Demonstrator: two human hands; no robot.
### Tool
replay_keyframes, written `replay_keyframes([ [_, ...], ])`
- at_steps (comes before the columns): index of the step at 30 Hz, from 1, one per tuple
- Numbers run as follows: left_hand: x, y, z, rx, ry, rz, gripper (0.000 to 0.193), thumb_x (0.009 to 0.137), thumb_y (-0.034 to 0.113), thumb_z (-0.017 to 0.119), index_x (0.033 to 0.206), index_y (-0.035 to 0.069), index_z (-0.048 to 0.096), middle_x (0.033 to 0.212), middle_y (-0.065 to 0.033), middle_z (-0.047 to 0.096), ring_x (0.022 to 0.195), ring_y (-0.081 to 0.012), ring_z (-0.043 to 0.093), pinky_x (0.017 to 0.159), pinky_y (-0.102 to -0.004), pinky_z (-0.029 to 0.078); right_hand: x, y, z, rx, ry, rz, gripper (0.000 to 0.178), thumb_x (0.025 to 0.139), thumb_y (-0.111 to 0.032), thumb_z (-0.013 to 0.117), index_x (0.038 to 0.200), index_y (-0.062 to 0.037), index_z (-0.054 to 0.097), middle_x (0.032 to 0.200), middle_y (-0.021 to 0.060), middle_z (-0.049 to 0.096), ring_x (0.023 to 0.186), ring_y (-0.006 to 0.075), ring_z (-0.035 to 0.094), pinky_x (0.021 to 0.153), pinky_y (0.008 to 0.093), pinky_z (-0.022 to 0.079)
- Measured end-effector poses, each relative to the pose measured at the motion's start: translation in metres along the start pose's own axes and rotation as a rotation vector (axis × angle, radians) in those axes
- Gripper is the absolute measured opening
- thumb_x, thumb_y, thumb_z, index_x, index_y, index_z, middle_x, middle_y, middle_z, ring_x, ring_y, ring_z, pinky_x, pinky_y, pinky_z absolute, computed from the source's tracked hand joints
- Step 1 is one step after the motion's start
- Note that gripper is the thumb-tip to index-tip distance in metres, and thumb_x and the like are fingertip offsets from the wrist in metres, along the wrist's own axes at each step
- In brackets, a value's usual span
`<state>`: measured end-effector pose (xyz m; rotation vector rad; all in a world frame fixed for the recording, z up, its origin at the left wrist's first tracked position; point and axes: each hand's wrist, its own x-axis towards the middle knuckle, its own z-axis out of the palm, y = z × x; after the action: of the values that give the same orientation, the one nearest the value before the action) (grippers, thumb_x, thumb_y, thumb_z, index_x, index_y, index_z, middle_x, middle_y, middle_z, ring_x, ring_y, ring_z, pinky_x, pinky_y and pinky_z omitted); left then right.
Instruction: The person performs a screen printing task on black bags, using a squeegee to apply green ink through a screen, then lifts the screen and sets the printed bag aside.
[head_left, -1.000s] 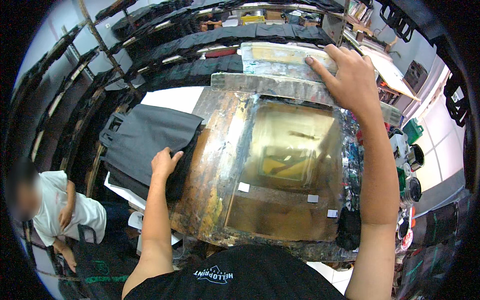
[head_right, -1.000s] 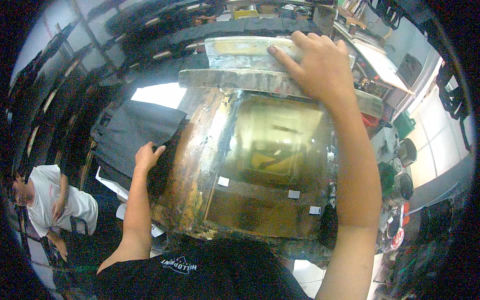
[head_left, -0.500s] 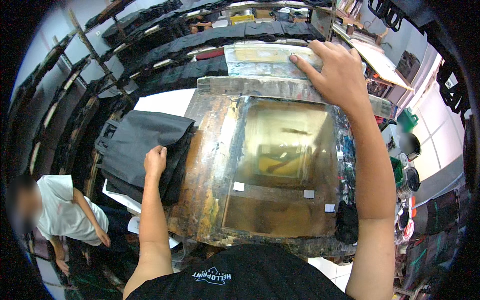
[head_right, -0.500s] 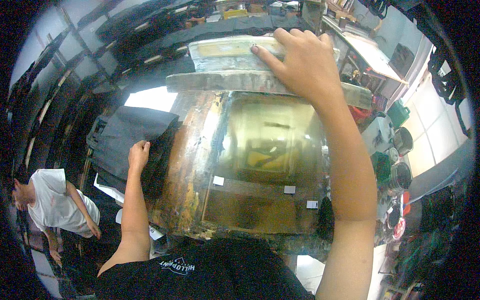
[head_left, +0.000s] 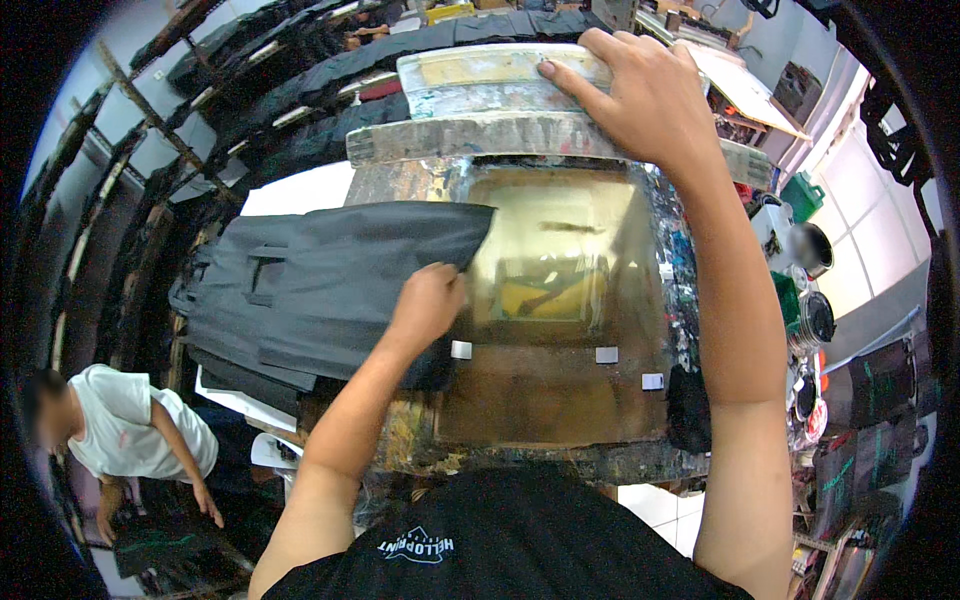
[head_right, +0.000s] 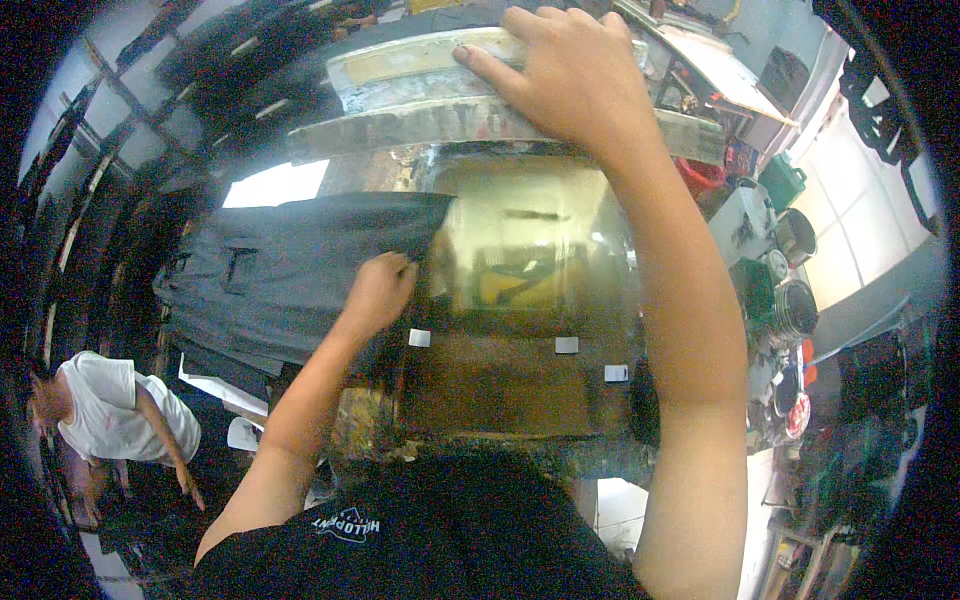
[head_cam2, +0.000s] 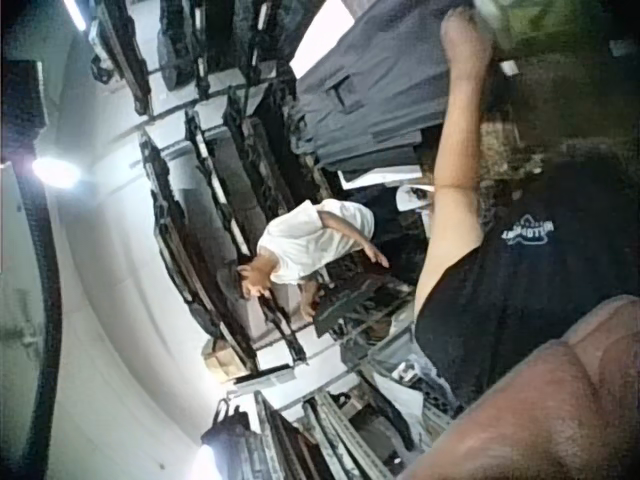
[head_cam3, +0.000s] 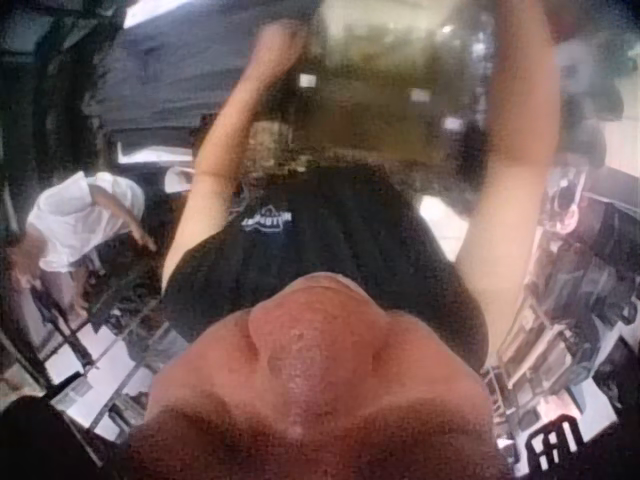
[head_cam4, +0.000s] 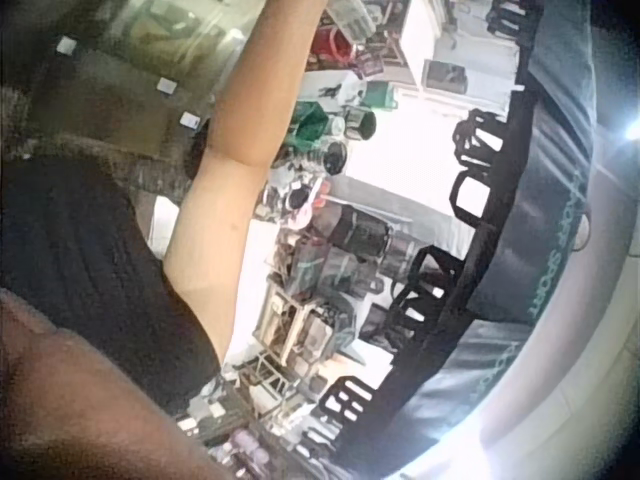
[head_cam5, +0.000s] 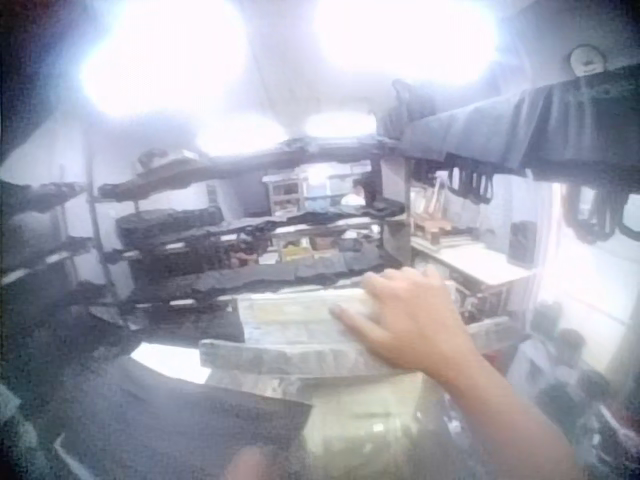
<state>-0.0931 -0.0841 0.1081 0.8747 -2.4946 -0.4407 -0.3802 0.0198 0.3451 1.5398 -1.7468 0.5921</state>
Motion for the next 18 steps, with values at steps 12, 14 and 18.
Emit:
replay_keyframes([
  [12, 0.036, 0.082, 0.119, -0.511, -0.290, 0.087, 0.054, 0.102, 0.041, 0.068, 0.134, -0.002, 0.067, 0.123, -0.0198, 0.070, 0.107, -0.0384, 0.069, 0.098, -0.0471, 0.053, 0.002, 0.000, -0.015, 0.089, -0.115, -0.021, 0.061, 0.102, -0.063, 0.051, 0.103, -0.0060, 0.072, 0.092, 0.0160, 0.072, 0.092, 0.0283, 0.067, 0.092, 0.0499, 0.047],
  [14, -0.004, 0.074, 0.098, -0.216, -0.235, 0.280, 0.057, 0.101, 0.045, 0.069, 0.137, 0.002, 0.067, 0.135, -0.0187, 0.065, 0.124, -0.0397, 0.061, 0.110, -0.0543, 0.043, 0.010, 0.001, -0.028, 0.101, -0.280, 0.012, 0.061, 0.107, -0.060, 0.045, 0.103, -0.0043, 0.069, 0.088, 0.0121, 0.068, 0.083, 0.0226, 0.061, 0.089, 0.0462, 0.047],
  [18, -0.085, 0.076, 0.076, 0.144, -0.272, 0.167, 0.072, 0.098, 0.060, 0.065, 0.152, 0.014, 0.058, 0.158, -0.0224, 0.049, 0.146, -0.0507, 0.040, 0.120, -0.0744, 0.019, 0.023, -0.002, -0.023, 0.069, -0.372, 0.044, 0.057, 0.109, -0.058, 0.044, 0.105, -0.0068, 0.067, 0.085, 0.0061, 0.065, 0.080, 0.0181, 0.059, 0.088, 0.0430, 0.050],
])
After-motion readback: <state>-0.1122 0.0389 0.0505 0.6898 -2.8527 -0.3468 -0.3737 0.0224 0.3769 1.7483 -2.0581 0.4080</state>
